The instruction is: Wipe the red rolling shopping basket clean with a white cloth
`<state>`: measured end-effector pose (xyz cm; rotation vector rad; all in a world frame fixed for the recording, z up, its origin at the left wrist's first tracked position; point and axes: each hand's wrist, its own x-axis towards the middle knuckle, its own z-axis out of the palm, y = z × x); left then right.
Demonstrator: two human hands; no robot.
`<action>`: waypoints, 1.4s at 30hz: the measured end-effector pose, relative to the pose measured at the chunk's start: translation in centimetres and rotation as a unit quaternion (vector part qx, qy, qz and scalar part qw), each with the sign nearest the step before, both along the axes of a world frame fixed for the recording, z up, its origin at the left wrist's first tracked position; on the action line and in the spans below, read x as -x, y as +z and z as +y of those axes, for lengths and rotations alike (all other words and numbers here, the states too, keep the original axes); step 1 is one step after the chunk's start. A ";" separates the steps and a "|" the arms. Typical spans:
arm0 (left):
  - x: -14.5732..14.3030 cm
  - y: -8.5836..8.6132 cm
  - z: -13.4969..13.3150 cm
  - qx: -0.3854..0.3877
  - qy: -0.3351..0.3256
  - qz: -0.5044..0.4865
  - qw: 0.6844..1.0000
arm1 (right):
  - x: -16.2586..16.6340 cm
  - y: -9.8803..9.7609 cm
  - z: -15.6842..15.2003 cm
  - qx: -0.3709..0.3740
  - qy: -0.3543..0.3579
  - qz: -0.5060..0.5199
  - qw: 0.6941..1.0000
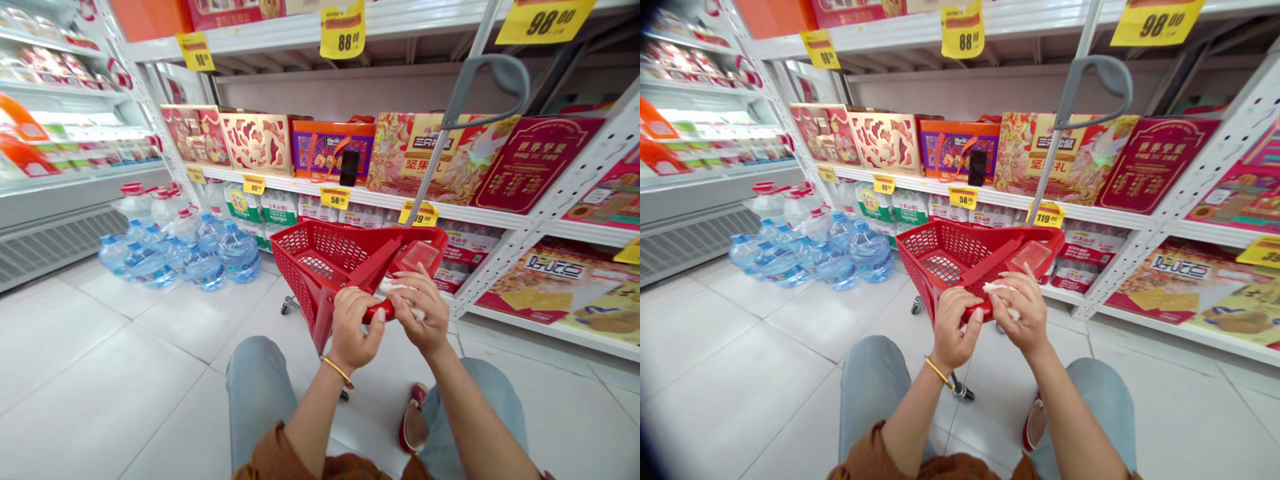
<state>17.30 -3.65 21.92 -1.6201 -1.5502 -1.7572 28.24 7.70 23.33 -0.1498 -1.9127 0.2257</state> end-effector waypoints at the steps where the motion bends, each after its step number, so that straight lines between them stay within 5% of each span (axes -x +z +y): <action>1: 0.0 0.0 0.0 0.000 0.003 0.001 1.000 | -0.1 -0.1 0.3 0.003 -0.007 0.001 1.000; 8: 0.0 0.1 0.1 0.007 0.010 -0.003 1.000 | -0.3 -0.2 1.7 0.031 -0.046 0.038 0.998; 13: -0.5 -0.1 0.3 0.022 0.037 -0.006 0.999 | 0.3 0.4 -1.3 0.082 -0.093 0.049 0.991; 19: -0.5 -0.2 0.0 0.020 0.054 -0.005 0.998 | 0.7 0.2 -4.2 0.042 -0.021 0.028 0.999; 42: 2.5 0.4 -1.9 0.013 0.005 -0.049 0.999 | 0.5 1.0 1.9 -0.023 -0.017 -0.056 0.998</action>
